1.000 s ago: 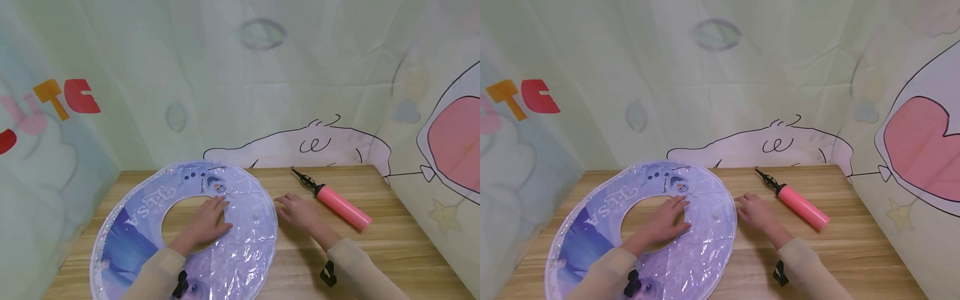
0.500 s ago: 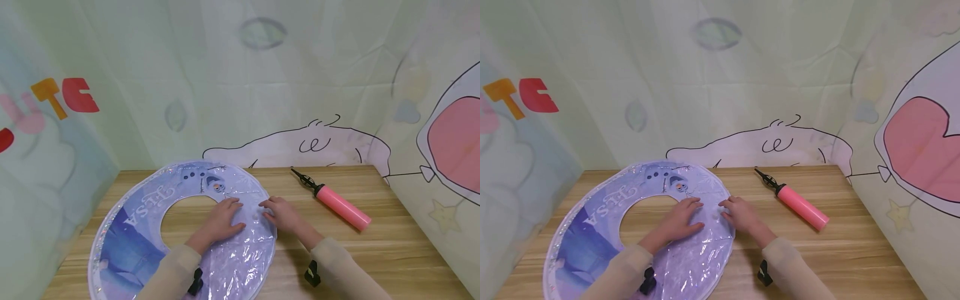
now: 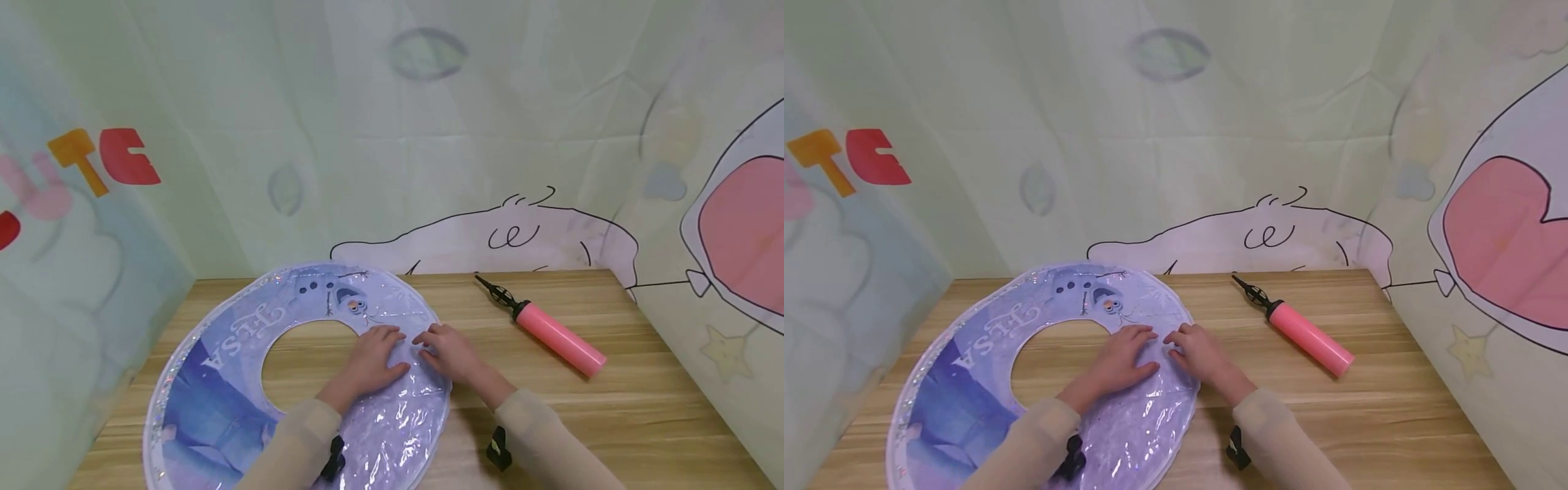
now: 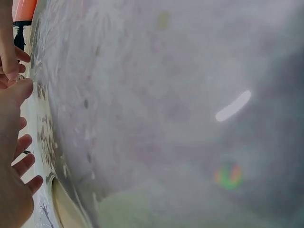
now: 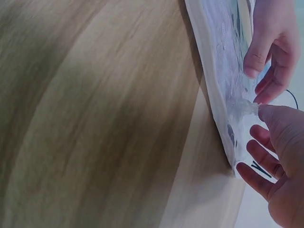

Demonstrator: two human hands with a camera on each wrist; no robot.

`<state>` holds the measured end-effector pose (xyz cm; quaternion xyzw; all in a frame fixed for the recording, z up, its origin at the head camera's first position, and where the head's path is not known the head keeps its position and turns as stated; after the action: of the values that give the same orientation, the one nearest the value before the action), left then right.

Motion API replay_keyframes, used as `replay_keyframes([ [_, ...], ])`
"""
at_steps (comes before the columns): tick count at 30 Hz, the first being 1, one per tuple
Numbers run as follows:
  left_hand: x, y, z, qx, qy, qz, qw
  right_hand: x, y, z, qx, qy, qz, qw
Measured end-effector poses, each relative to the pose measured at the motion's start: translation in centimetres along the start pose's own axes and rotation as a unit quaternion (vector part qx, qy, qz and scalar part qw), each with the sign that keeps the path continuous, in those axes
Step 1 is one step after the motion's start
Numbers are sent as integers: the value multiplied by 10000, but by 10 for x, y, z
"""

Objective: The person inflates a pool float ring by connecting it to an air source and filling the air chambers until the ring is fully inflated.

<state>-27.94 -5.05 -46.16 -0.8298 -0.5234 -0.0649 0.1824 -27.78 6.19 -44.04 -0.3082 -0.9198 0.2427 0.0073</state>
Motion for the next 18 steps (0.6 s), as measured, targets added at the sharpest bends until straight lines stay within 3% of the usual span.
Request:
replay_keyframes([
  [6,2,-1,2,-97,163,-107,9998,3,0,5,-277,-32,250,9993],
  [18,11,-7,0,174,443,75,9988,3,0,4,-343,-257,94,9990],
])
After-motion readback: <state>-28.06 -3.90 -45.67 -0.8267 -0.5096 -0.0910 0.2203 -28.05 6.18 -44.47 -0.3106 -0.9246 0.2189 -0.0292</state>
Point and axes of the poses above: each hand's wrist, its own y-axis away from the middle knuckle, its own z-axis out of the palm, x = y × z, the point moved 8 cm from there along -y, towards the middle knuckle, and after that the axes turned 7 degrees about -z, right-handed, at the moved point
